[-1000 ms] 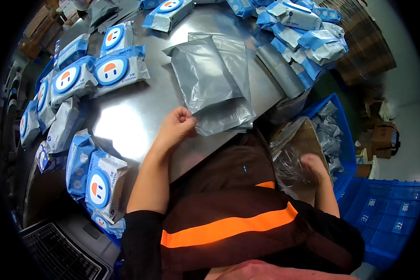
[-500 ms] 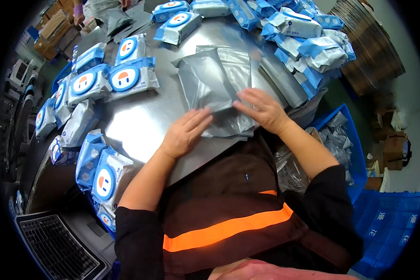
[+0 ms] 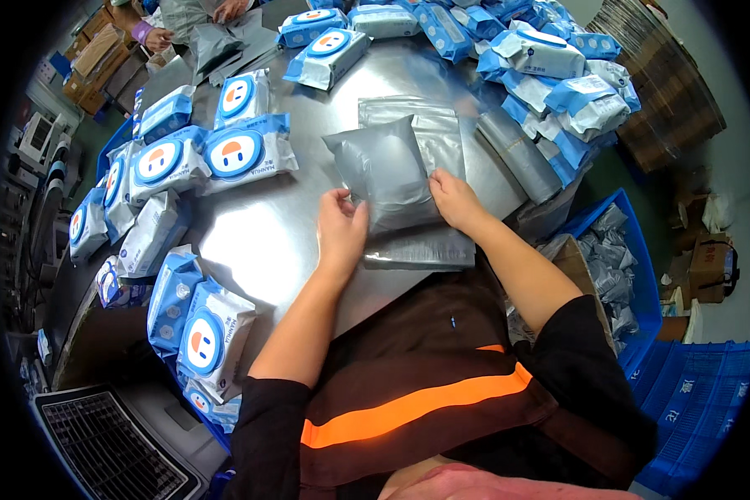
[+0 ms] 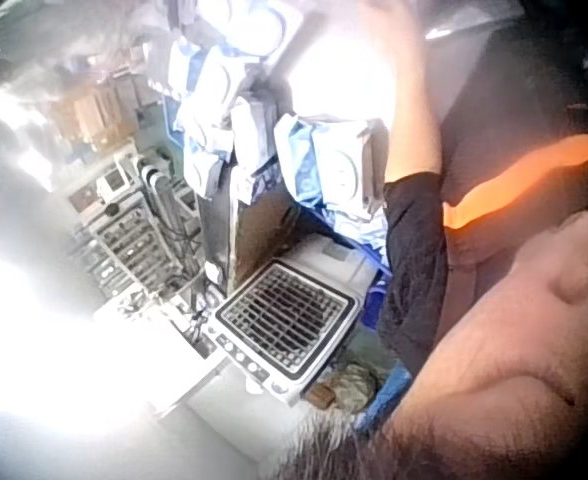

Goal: The person picks up individual packs of wet wipes from a table and inserts them into grey plastic shipping bags by hand.

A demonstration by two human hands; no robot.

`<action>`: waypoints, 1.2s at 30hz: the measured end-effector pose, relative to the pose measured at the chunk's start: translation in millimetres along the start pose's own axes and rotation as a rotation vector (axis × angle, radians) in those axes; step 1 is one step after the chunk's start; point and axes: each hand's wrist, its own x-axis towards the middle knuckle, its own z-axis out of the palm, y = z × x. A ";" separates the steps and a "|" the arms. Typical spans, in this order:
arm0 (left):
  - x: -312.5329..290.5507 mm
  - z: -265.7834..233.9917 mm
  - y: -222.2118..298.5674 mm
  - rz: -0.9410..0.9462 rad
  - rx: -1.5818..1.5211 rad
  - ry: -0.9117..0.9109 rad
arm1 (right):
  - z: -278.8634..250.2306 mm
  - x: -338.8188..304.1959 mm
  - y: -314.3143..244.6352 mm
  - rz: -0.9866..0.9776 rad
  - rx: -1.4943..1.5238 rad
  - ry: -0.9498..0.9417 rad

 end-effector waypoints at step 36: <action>1.6 22.9 37.0 0.647 0.391 -0.382 | -63.6 -29.4 -57.8 -0.376 0.256 0.133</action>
